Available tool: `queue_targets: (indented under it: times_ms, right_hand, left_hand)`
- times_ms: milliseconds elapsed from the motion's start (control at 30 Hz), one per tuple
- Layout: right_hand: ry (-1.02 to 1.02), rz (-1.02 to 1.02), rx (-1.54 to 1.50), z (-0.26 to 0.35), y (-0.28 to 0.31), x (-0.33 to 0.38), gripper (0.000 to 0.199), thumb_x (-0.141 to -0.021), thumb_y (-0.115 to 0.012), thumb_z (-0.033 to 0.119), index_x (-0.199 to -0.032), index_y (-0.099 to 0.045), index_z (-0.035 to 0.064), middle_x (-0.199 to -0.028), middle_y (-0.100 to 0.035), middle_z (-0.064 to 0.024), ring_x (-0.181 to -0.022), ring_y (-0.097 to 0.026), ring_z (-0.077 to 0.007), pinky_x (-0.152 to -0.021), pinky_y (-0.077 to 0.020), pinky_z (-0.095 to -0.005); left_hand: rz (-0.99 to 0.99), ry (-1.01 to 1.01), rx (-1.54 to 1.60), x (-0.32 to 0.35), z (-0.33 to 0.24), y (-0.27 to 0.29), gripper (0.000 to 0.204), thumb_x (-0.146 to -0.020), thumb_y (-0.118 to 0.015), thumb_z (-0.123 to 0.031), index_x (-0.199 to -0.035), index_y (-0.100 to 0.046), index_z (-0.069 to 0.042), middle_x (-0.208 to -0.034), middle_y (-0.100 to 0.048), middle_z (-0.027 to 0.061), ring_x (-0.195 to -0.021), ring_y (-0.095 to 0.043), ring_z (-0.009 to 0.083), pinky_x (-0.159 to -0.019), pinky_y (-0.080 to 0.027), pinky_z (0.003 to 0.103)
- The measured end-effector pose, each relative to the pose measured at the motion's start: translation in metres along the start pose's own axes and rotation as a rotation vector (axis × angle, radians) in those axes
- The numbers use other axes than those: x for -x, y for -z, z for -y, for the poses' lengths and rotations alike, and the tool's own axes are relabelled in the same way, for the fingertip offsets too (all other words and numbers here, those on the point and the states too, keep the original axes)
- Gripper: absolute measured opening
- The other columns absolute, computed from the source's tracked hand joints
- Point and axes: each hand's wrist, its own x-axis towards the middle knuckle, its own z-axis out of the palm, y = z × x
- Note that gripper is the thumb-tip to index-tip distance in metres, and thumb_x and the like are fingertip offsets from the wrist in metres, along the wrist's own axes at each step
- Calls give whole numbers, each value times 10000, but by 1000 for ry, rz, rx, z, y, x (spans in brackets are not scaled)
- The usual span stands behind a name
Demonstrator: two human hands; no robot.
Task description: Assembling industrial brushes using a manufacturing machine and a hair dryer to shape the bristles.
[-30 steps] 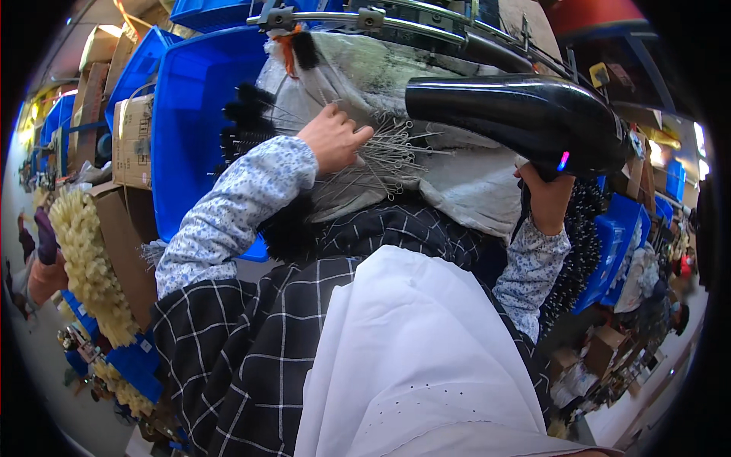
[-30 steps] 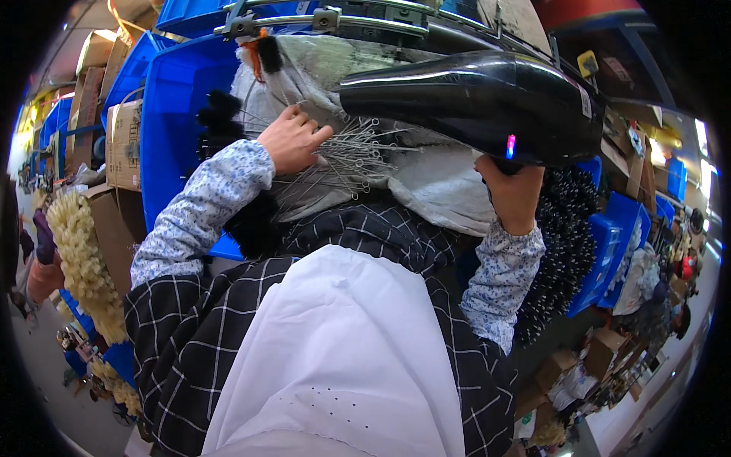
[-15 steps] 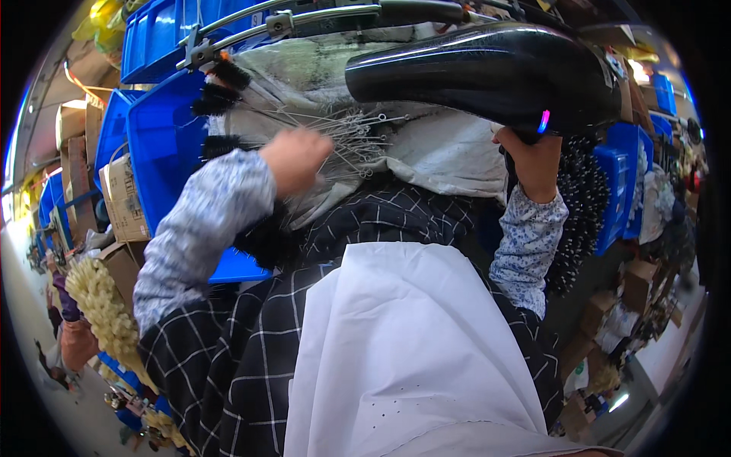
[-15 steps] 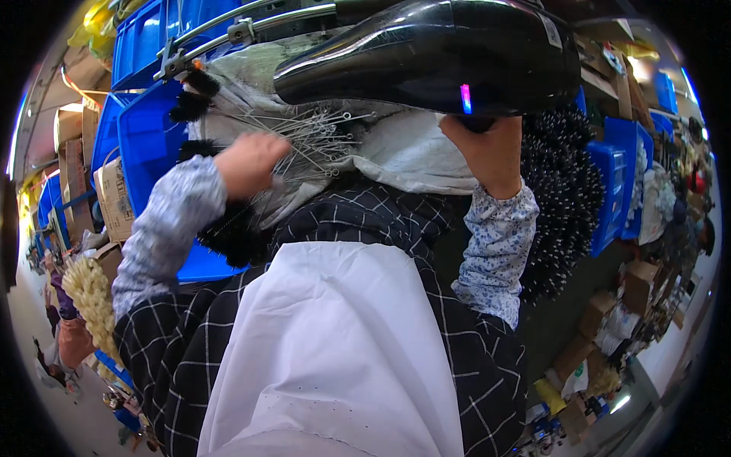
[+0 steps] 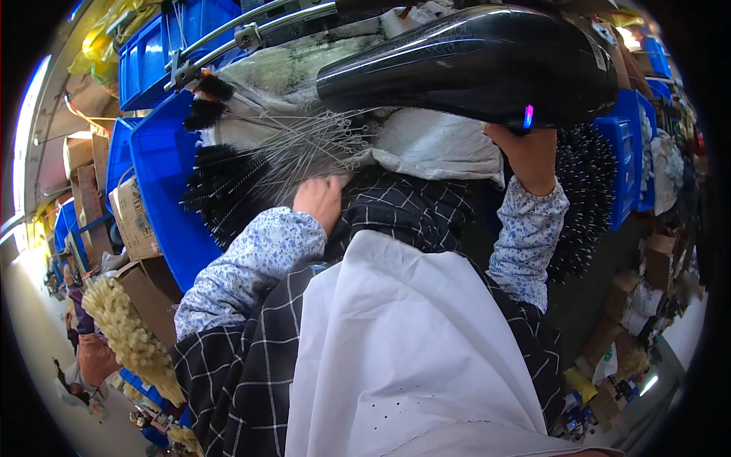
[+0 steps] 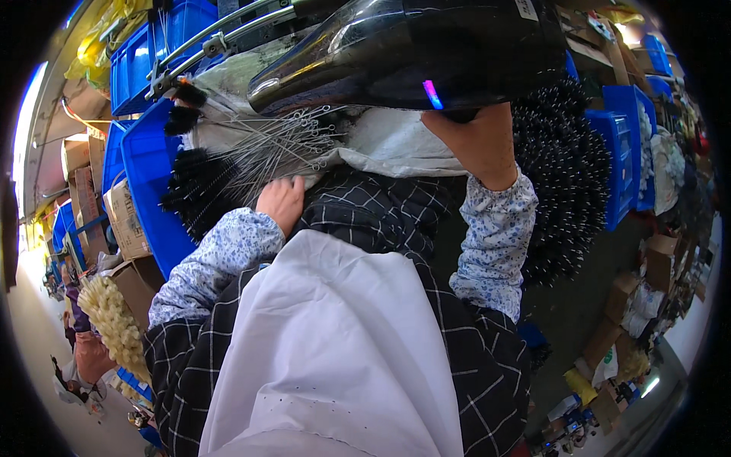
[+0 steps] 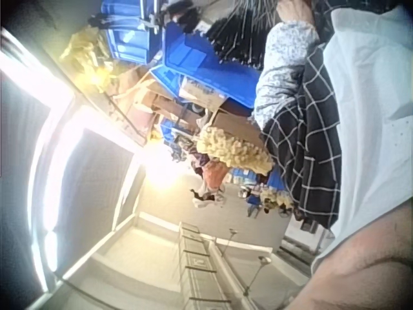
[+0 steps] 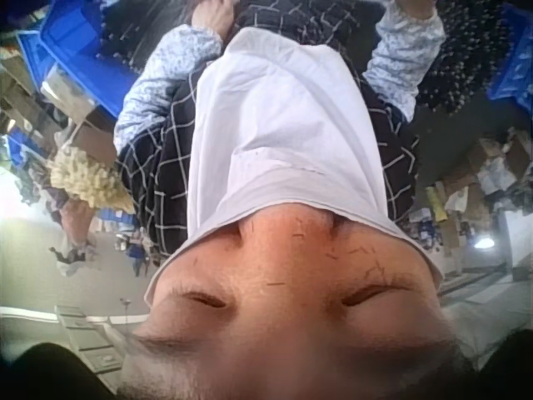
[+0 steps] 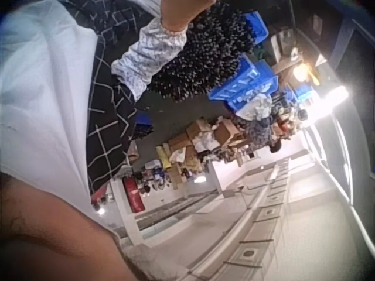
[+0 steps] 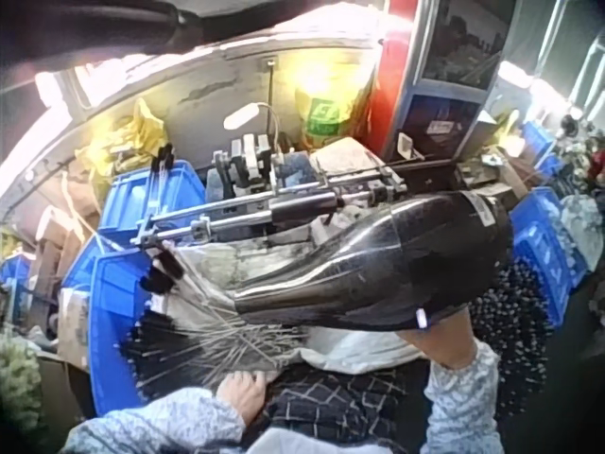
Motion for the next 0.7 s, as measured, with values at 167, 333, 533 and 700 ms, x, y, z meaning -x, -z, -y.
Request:
queue_targets:
  times_ms: [167, 333, 533, 700]
  right_hand:
    - [-78, -74, -131, -7, 4, 6, 176, -601, -667, 86, -749, -586, 36, -666, -586, -46, -571, -566, -143, -516, -448, -235]
    - [-33, -52, -112, -12, 6, 7, 122, -618, -645, 83, -714, -587, 35, -608, -580, -27, -522, -559, -134, -493, -437, -226]
    - [-44, -55, -191, -7, -1, 0, 109, -610, -636, 68, -698, -588, 25, -596, -578, -28, -482, -537, -117, -468, -411, -207]
    - [-25, 11, -108, 2, -5, -12, 144, -599, -638, 61, -729, -593, 18, -607, -574, -28, -538, -540, -137, -530, -424, -231]
  left_hand:
    - [-273, -147, 168, 0, 14, -39, 338, -754, -397, -89, -1083, -366, -20, -1050, -432, 283, -970, -465, 370, -817, -393, 392]
    - [-60, -232, 842, -20, 26, -32, 674, -625, -482, 14, -1236, -208, -67, -1172, -351, 259, -1104, -358, 384, -895, -334, 383]
    - [231, -338, 1456, -48, 22, -30, 542, -692, -497, 39, -1193, -317, -63, -1029, -518, 107, -960, -476, 132, -832, -371, 259]
    - [158, -427, 935, -18, 6, 16, 410, -686, -518, -20, -1084, -450, -88, -878, -595, 83, -835, -557, 243, -740, -436, 311]
